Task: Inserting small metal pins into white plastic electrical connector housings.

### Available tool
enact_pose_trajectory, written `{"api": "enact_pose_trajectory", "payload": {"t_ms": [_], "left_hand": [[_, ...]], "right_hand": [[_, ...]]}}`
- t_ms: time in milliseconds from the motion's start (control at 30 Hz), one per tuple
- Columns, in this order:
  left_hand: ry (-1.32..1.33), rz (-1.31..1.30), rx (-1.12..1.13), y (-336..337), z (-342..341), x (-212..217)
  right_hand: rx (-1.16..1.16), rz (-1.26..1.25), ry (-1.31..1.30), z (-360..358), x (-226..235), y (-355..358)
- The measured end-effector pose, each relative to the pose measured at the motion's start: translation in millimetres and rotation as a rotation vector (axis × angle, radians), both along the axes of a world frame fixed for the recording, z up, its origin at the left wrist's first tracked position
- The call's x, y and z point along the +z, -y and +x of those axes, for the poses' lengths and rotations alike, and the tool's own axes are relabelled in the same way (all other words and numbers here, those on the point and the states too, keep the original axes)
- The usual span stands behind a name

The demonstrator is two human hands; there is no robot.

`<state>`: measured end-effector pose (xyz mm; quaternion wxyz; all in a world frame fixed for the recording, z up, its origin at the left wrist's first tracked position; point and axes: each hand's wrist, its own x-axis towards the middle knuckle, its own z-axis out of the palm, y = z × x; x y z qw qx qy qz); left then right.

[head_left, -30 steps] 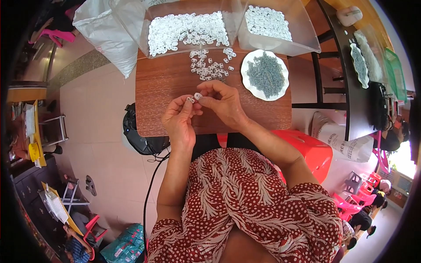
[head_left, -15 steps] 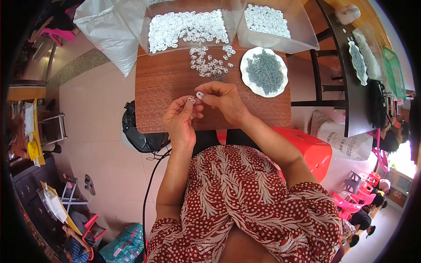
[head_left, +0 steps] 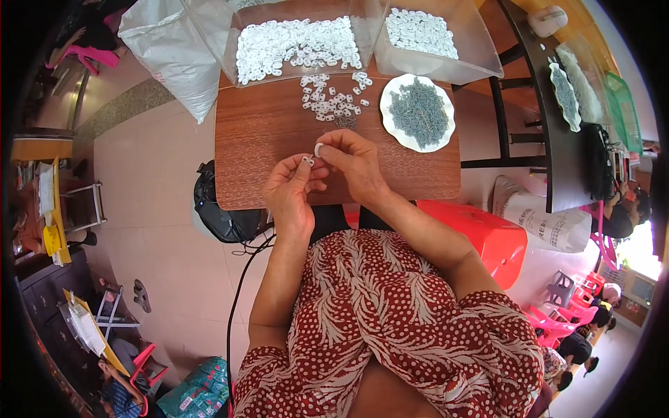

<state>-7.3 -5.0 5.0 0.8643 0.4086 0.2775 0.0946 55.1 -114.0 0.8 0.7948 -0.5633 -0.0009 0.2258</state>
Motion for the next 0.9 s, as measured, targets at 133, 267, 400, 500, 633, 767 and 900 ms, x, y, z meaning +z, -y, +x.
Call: {"api": "enact_pose_trajectory", "payload": {"t_ms": [133, 267, 400, 500, 633, 767, 900], "left_hand": [[-0.006, -0.012, 0.016, -1.7, -0.6, 1.3], [0.003, 0.005, 0.035, -4.1, 0.2, 5.0], [-0.007, 0.038, 0.063, -5.3, -2.0, 0.7], [-0.015, 0.076, 0.053, -2.4, -3.2, 0.0], [-0.006, 0.085, 0.054, -0.5, -2.7, 1.5], [-0.017, 0.067, 0.054, -2.9, -3.5, 0.1], [-0.017, 0.108, 0.029, -1.5, -4.8, -5.8]], "right_hand": [[-0.013, -0.054, 0.059, -3.6, -7.0, 2.8], [0.072, -0.127, 0.035, -7.4, -9.4, 8.5], [0.046, -0.169, -0.008, -7.2, -5.0, 8.8], [-0.018, -0.059, -0.043, -4.2, -6.0, 6.2], [-0.014, -0.098, 0.003, -8.7, -5.8, 5.3], [0.052, -0.112, -0.059, -6.6, -5.5, 9.2], [0.038, -0.020, -0.128, -2.4, -9.0, 9.0]]}}
